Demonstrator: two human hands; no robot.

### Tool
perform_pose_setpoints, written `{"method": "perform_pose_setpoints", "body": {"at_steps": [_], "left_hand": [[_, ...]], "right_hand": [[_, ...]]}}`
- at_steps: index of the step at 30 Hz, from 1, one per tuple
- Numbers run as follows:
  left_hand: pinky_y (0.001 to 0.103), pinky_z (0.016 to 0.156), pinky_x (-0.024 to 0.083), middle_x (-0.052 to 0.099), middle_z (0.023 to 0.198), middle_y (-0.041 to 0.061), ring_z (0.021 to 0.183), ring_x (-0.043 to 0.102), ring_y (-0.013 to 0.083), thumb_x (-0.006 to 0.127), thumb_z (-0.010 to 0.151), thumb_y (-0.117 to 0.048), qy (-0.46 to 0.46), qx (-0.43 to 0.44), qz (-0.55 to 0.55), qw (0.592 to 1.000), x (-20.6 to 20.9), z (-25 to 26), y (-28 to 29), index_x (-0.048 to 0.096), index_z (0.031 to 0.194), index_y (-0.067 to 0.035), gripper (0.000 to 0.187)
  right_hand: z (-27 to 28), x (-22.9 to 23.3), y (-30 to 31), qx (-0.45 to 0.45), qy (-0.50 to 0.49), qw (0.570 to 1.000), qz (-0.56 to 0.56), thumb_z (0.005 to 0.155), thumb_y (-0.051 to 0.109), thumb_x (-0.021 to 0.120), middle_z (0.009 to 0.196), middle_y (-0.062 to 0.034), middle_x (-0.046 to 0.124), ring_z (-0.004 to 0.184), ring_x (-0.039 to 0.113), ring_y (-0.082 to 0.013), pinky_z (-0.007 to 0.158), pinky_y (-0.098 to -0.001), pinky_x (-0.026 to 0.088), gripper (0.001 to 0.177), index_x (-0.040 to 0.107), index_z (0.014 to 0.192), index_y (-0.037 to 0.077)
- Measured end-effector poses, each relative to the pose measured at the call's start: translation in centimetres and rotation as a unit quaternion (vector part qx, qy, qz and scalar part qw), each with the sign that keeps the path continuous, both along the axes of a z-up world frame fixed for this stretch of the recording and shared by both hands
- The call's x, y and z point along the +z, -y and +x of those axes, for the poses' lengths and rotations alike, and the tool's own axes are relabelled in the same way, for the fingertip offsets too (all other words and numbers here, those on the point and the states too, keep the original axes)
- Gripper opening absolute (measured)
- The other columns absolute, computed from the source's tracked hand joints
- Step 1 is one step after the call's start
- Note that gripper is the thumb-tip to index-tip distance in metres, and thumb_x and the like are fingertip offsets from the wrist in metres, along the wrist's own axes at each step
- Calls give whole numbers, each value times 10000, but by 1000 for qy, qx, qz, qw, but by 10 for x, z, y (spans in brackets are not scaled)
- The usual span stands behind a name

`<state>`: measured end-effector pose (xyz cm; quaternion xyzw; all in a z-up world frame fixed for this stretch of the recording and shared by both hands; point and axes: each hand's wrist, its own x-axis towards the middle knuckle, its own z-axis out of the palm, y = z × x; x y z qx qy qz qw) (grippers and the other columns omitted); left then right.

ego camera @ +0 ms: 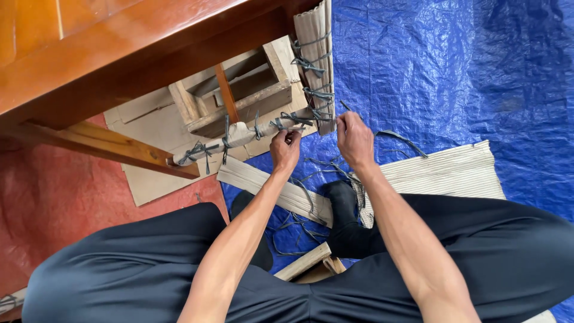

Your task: Wrapping the legs of a wooden chair with cardboard protective sleeves and securing them with plastic ties.

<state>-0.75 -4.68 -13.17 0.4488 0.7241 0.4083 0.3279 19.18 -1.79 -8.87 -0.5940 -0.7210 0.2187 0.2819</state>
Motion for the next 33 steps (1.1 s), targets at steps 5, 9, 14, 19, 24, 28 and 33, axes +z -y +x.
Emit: {"method": "perform_pose_setpoints", "body": {"at_steps": [5, 9, 14, 19, 24, 28, 33], "left_hand": [[358, 624, 578, 743, 729, 10, 694, 750, 243, 707, 906, -327, 4, 0, 19, 1000, 33, 10, 15, 750, 905, -227, 109], [406, 674, 591, 737, 739, 18, 741, 747, 289, 664, 922, -326, -16, -22, 22, 999, 46, 12, 24, 743, 931, -247, 112], [441, 688, 584, 712, 734, 37, 763, 739, 307, 652, 932, -310, -96, -77, 44, 991, 60, 8, 34, 711, 927, -232, 98], [463, 738, 589, 712, 811, 66, 832, 742, 322, 627, 954, -273, -140, -127, 36, 981, 80, 3, 46, 707, 960, -210, 102], [490, 752, 597, 695, 882, 77, 855, 735, 350, 593, 985, -264, -167, -178, 5, 970, 86, 10, 56, 708, 1009, -186, 140], [483, 771, 602, 670, 912, 59, 900, 730, 331, 551, 1017, -255, -180, -220, 16, 959, 88, 16, 57, 678, 1048, -182, 150], [462, 706, 602, 648, 865, 65, 842, 724, 327, 541, 1005, -239, -186, -248, 67, 948, 99, 20, 58, 649, 1005, -170, 128]], "right_hand": [[-24, 24, 44, -15, 69, 980, 186, 1011, 136, 620, 820, -27, 565, 789, 691, -263, 643, -368, 565, 32, 600, 1005, 160], [-30, 31, 47, 25, 77, 965, 251, 955, 66, 649, 1039, -60, 651, 905, 678, -255, 735, -339, 564, 76, 601, 936, 122], [-39, 38, 47, 57, 40, 966, 250, 983, 63, 628, 1018, -107, 661, 890, 680, -309, 733, -392, 556, 87, 567, 926, 90], [-41, 27, 45, 70, -28, 972, 222, 1012, 43, 611, 1019, -105, 647, 937, 676, -310, 786, -375, 560, 40, 596, 1024, 78], [-39, 23, 44, 75, -63, 976, 194, 1052, 40, 560, 978, -123, 641, 929, 665, -347, 810, -413, 551, 72, 612, 1092, 70], [-36, 25, 43, 79, -65, 976, 190, 1060, 50, 576, 984, -123, 660, 938, 677, -342, 823, -412, 558, 86, 629, 1125, 70], [-35, 18, 44, 76, -83, 977, 180, 1035, 34, 614, 932, -99, 664, 912, 684, -327, 813, -407, 567, 137, 689, 1132, 96]]}}
